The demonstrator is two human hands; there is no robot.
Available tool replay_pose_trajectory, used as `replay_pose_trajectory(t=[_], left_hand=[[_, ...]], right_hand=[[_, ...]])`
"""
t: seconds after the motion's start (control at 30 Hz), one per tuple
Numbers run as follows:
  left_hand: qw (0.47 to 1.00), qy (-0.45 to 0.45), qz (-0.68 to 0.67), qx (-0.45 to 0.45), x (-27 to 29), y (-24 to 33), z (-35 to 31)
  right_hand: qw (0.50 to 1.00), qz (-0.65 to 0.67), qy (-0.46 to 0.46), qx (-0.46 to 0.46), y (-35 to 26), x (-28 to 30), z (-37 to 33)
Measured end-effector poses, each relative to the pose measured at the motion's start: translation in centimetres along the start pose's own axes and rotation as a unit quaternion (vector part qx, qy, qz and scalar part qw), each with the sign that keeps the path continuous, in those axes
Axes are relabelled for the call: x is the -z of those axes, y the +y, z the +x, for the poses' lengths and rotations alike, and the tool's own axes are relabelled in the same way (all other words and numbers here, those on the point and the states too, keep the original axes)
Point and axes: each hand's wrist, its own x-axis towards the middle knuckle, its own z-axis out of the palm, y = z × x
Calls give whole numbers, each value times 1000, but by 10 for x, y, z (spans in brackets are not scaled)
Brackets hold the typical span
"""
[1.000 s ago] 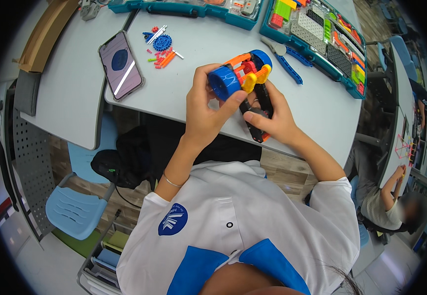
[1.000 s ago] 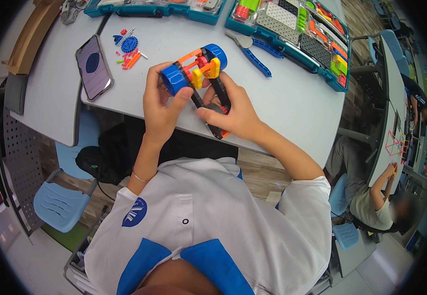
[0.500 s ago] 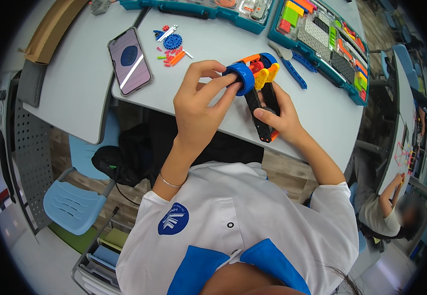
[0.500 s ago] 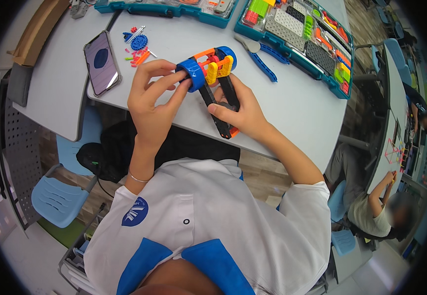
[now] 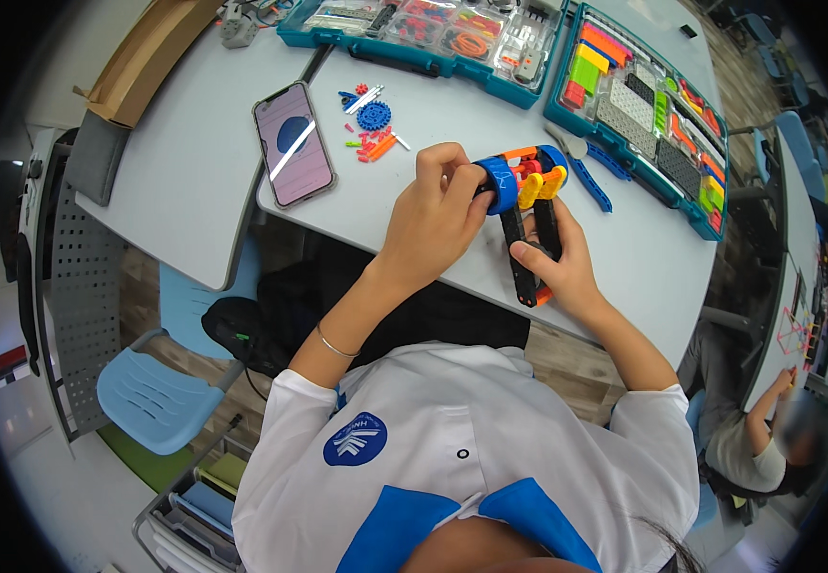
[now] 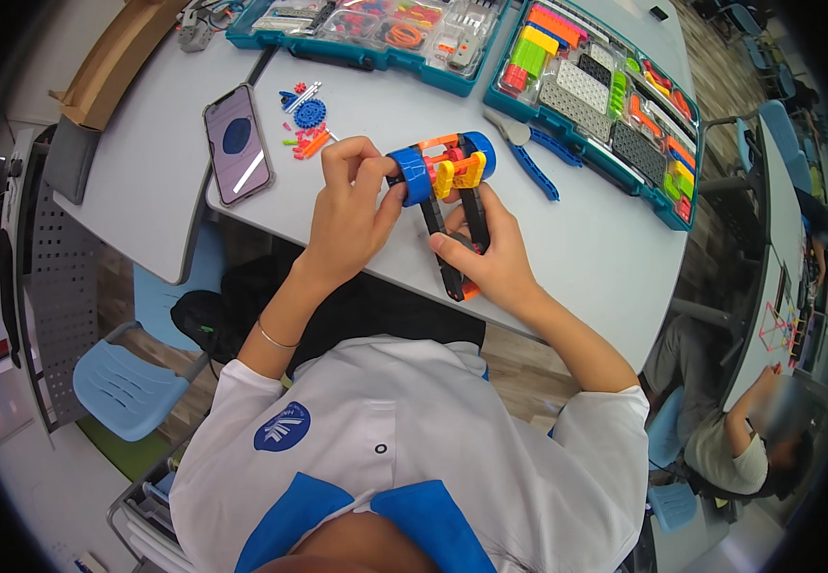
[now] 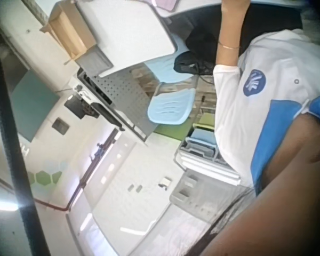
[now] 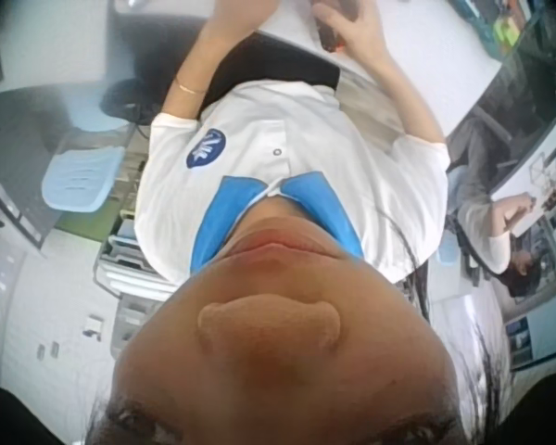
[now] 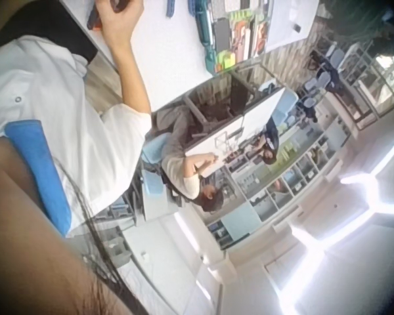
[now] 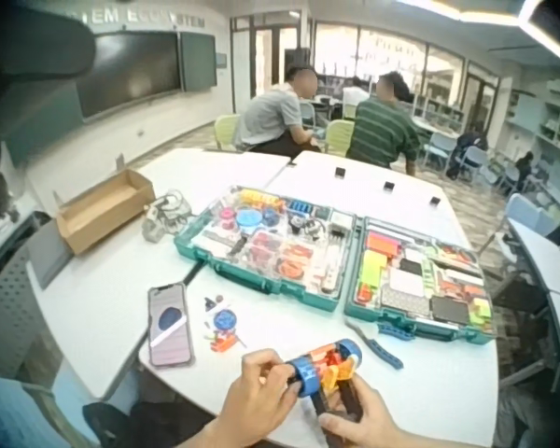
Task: The person assembles a small toy vehicle using colorful plastic parts from a kit. They select pieces from a container, attach them to a chassis, and use pliers to secure components while referencing a smartphone on the table.
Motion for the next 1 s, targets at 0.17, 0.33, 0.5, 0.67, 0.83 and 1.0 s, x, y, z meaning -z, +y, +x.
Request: replay_pose_trajectory(t=[0.17,0.33,0.5,0.67,0.83,1.0], left_hand=[[998,28,-49,32,-8,6,6],[985,-5,-126,121,-6,15,7],[963,21,-221,153,-14,15,3],[945,24,-259,196,-21,10,-5],[822,19,-472,320,22,-21,27],[799,-79,-514,302,75,-108,127]], right_hand=[[998,8,46,35,4,-4,-2],[987,-125,66,77,3,3,2],[969,-191,90,132,5,3,1],[974,-174,81,123,10,5,3],[988,-109,80,70,6,12,5],[976,-214,21,47,-6,20,7]])
